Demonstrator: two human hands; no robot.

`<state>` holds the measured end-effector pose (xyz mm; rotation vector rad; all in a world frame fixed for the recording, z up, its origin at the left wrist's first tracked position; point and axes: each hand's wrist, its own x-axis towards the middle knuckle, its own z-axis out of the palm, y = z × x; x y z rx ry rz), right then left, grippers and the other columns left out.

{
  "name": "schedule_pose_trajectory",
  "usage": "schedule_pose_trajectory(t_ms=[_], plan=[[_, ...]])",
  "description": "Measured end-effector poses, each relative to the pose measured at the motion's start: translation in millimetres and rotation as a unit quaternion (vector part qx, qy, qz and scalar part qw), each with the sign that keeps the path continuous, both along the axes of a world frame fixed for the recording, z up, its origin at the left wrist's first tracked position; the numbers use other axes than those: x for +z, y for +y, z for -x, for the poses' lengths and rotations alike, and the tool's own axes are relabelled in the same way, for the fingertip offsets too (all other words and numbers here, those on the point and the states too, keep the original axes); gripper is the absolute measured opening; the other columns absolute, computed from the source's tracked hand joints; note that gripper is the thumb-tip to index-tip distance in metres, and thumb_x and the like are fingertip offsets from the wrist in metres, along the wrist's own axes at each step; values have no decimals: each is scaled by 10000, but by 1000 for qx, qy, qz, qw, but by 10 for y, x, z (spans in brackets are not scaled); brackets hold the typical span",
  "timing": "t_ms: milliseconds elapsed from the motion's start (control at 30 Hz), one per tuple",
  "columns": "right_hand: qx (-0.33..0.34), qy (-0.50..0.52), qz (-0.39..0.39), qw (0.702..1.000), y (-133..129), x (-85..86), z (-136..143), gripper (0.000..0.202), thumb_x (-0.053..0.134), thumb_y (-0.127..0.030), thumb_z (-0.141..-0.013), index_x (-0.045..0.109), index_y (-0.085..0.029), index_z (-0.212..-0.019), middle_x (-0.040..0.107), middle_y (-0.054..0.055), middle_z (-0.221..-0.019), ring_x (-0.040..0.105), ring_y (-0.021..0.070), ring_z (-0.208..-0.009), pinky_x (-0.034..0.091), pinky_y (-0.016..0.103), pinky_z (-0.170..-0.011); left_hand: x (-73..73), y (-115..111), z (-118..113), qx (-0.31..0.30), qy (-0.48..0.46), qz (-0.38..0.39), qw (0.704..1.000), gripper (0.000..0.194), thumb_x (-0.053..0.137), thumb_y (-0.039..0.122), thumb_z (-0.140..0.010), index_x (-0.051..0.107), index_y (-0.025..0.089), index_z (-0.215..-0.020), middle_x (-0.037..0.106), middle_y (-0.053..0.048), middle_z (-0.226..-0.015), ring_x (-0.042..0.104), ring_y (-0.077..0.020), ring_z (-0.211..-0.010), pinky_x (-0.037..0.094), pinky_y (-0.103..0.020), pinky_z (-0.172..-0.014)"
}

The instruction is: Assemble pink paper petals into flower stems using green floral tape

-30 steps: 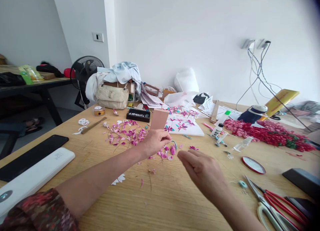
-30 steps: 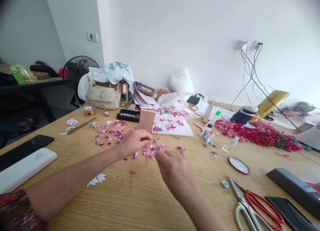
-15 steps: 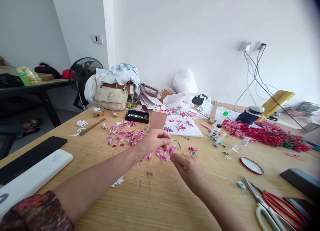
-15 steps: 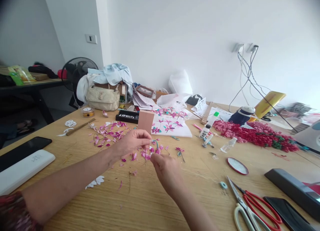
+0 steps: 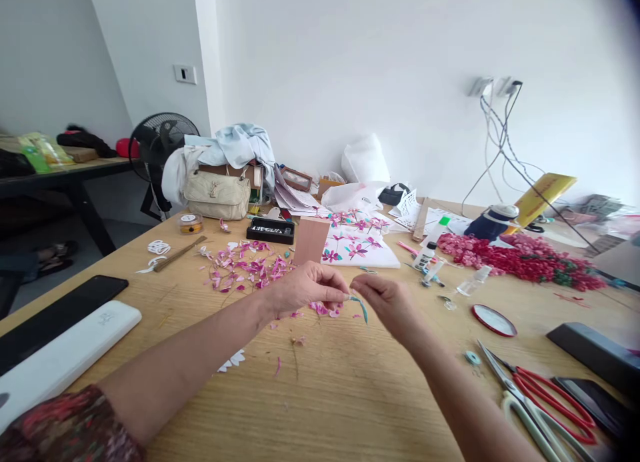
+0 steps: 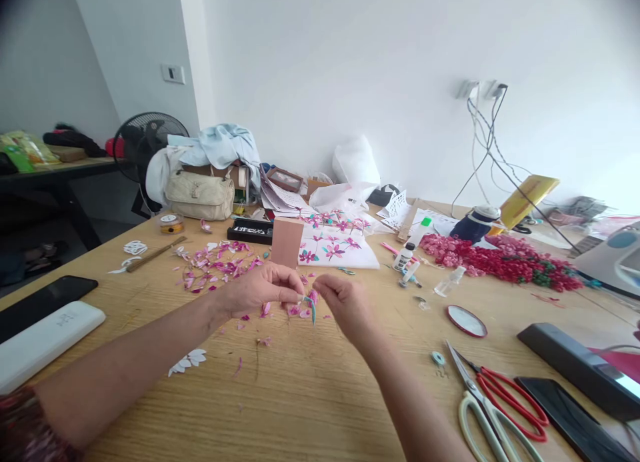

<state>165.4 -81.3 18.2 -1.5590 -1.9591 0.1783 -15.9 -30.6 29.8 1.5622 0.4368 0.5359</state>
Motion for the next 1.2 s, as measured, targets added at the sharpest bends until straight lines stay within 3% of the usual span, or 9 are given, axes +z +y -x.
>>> schedule_pose_trajectory(t_ms=[100,200,400,533,700,800,900,1033,1200], plan=[[3,-24,14,1000,-64,-236,113,335,364,-341,-854,555,-173,-637,493,-20,-518,433,100,-495,306,197,-474,-36,22,-37,75,-46,50,995,158,637,253,-670,584,117,-728,542,13,-601,482,-54,-522,376,-170,-505],[9,-89,13,996,-252,-279,227,329,335,-294,-871,524,-181,-626,477,-20,-524,420,98,-491,281,203,-477,-80,58,-84,156,-30,14,987,100,617,201,-669,582,113,-701,522,27,-564,481,-58,-513,380,-178,-518],[53,-163,8,985,-509,10,272,324,333,-221,-869,527,-190,-611,505,-7,-535,458,105,-515,281,204,-483,-133,96,-101,233,74,-230,942,72,549,152,-712,618,135,-698,586,-1,-664,512,-97,-606,379,-202,-571],[19,-130,-52,990,-399,302,128,304,376,-267,-853,602,-197,-663,576,15,-591,499,116,-547,311,208,-500,-134,78,-82,133,88,-365,917,118,527,143,-742,631,145,-686,617,-21,-728,541,-116,-705,388,-215,-672],[-53,-30,-39,997,-61,259,-117,248,453,-326,-808,623,-185,-695,604,1,-621,515,126,-573,342,211,-524,-44,-15,-47,19,60,-207,976,96,553,200,-736,620,136,-708,589,-13,-680,520,-97,-627,392,-202,-588],[-13,24,39,999,31,-33,-111,307,408,-351,-826,615,-171,-689,560,-11,-583,492,119,-559,345,200,-507,2,-36,-34,31,26,-59,997,123,592,250,-706,597,129,-721,566,-6,-642,497,-76,-547,372,-179,-500],[-8,-34,66,997,-69,-275,37,327,383,-335,-841,613,-175,-673,521,-10,-550,478,116,-540,321,199,-500,-24,9,-52,96,-33,2,995,136,610,248,-685,581,123,-728,540,11,-597,481,-61,-514,380,-176,-507],[-20,-169,2,985,-370,-236,261,345,362,-256,-849,576,-184,-588,466,-5,-496,446,111,-500,249,202,-471,-122,90,-101,191,1,-50,980,94,588,209,-682,586,117,-703,512,24,-558,470,-68,-516,362,-179,-500],[-18,-197,-96,975,-494,234,211,338,373,-259,-838,617,-202,-611,461,10,-478,433,131,-518,252,218,-483,-146,62,-110,175,78,-228,955,79,555,175,-700,613,132,-668,567,0,-660,488,-91,-605,365,-201,-560]])
